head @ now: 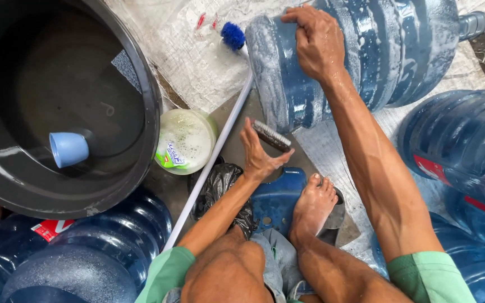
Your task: Scrubbing the exterior of large plastic water bottles with a sponge and soapy water to clean them.
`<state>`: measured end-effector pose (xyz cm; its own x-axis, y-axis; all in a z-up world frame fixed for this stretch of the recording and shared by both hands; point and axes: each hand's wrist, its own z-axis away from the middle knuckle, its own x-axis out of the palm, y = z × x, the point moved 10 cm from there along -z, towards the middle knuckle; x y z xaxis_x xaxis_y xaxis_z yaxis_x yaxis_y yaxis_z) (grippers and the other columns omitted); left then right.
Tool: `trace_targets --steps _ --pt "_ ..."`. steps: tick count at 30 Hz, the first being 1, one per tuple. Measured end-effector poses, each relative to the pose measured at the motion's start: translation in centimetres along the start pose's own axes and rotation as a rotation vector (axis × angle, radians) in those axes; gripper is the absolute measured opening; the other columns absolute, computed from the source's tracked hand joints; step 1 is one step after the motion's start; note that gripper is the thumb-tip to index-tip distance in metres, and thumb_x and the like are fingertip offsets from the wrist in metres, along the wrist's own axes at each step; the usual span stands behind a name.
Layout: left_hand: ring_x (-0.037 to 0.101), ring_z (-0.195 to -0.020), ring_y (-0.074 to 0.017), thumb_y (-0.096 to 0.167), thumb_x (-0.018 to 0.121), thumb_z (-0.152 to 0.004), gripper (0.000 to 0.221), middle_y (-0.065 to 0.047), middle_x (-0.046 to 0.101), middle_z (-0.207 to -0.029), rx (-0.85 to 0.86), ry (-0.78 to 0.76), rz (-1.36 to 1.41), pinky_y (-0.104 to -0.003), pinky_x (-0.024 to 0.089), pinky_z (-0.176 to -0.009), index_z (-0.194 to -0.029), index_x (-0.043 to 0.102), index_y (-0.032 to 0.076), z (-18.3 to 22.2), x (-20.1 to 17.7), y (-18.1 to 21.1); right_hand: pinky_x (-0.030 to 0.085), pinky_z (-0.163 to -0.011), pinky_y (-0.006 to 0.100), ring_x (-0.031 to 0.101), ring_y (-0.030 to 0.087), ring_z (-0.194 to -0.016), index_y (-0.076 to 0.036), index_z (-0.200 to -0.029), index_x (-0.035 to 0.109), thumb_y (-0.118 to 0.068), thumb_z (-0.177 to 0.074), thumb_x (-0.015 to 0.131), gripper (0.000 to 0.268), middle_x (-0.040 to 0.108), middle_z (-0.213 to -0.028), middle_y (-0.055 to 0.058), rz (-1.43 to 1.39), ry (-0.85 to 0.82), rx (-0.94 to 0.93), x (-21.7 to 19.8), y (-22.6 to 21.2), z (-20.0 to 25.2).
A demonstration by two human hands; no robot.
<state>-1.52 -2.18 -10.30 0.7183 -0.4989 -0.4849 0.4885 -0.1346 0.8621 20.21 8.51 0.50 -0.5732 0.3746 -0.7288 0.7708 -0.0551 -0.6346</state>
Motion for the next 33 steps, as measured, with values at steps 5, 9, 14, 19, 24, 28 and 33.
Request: trace_targets --steps 5,9,14,19,24,28,33 --pt "0.020 -0.128 -0.0327 0.055 0.084 -0.058 0.133 -0.022 0.015 -0.136 0.289 0.191 -0.024 -0.051 0.036 -0.112 -0.147 -0.001 0.006 -2.4 0.3 4.8 0.046 -0.079 0.045 0.063 0.031 -0.098 -0.008 -0.104 0.071 0.001 -0.084 0.044 0.035 0.069 -0.107 0.009 0.057 0.063 -0.039 -0.5 -0.2 0.8" --pt "0.023 -0.129 -0.0347 0.050 0.082 -0.067 0.129 -0.021 0.013 -0.139 0.341 0.389 -0.057 -0.045 0.037 -0.115 -0.148 -0.005 0.001 -1.7 -0.9 6.1 0.043 -0.093 0.049 0.058 0.032 -0.108 -0.005 -0.108 0.068 0.003 -0.092 0.042 0.032 0.064 -0.117 0.011 0.039 0.043 -0.093 -0.3 -0.6 1.3" --pt "0.032 -0.115 -0.0319 0.069 0.070 -0.066 0.119 -0.020 0.024 -0.126 0.380 0.317 -0.276 -0.047 0.036 -0.100 -0.142 0.009 0.000 2.7 3.3 -1.9 0.031 -0.101 0.053 0.050 0.032 -0.121 -0.012 -0.111 0.067 0.001 -0.088 0.046 0.034 0.064 -0.121 0.009 0.061 -0.040 0.091 0.5 0.9 1.8" --pt "0.025 -0.124 -0.0320 0.066 0.074 -0.064 0.131 -0.020 0.017 -0.134 0.409 0.393 -0.271 -0.047 0.048 -0.099 -0.146 0.000 -0.003 -0.8 0.3 4.7 0.038 -0.096 0.049 0.058 0.032 -0.111 -0.006 -0.107 0.070 0.002 -0.090 0.045 0.031 0.066 -0.115 0.012 0.028 0.008 -0.042 -0.2 -0.4 0.5" --pt "0.044 -0.113 -0.0343 0.056 0.088 -0.055 0.143 -0.029 0.033 -0.127 0.324 0.178 -0.357 -0.048 0.043 -0.094 -0.145 -0.011 0.005 2.3 3.7 -1.9 0.032 -0.100 0.053 0.051 0.033 -0.120 -0.012 -0.110 0.067 0.001 -0.089 0.046 0.032 0.064 -0.120 0.009 0.050 -0.038 0.100 0.5 0.7 1.4" --pt "0.029 -0.117 -0.0340 0.061 0.079 -0.060 0.135 -0.025 0.017 -0.132 0.237 0.255 -0.231 -0.050 0.046 -0.091 -0.147 -0.009 0.007 0.3 1.9 1.7 0.032 -0.099 0.055 0.050 0.035 -0.121 -0.010 -0.110 0.066 0.002 -0.088 0.045 0.033 0.064 -0.120 0.011 0.032 -0.027 0.061 0.3 0.6 1.9" --pt "0.025 -0.123 -0.0354 0.059 0.085 -0.062 0.140 -0.023 0.015 -0.138 0.471 0.447 -0.398 -0.052 0.037 -0.107 -0.147 -0.007 -0.003 0.2 0.6 5.7 0.031 -0.100 0.054 0.050 0.034 -0.121 -0.010 -0.110 0.067 0.003 -0.088 0.045 0.034 0.064 -0.120 0.011 0.031 -0.014 0.029 0.3 0.1 1.3"
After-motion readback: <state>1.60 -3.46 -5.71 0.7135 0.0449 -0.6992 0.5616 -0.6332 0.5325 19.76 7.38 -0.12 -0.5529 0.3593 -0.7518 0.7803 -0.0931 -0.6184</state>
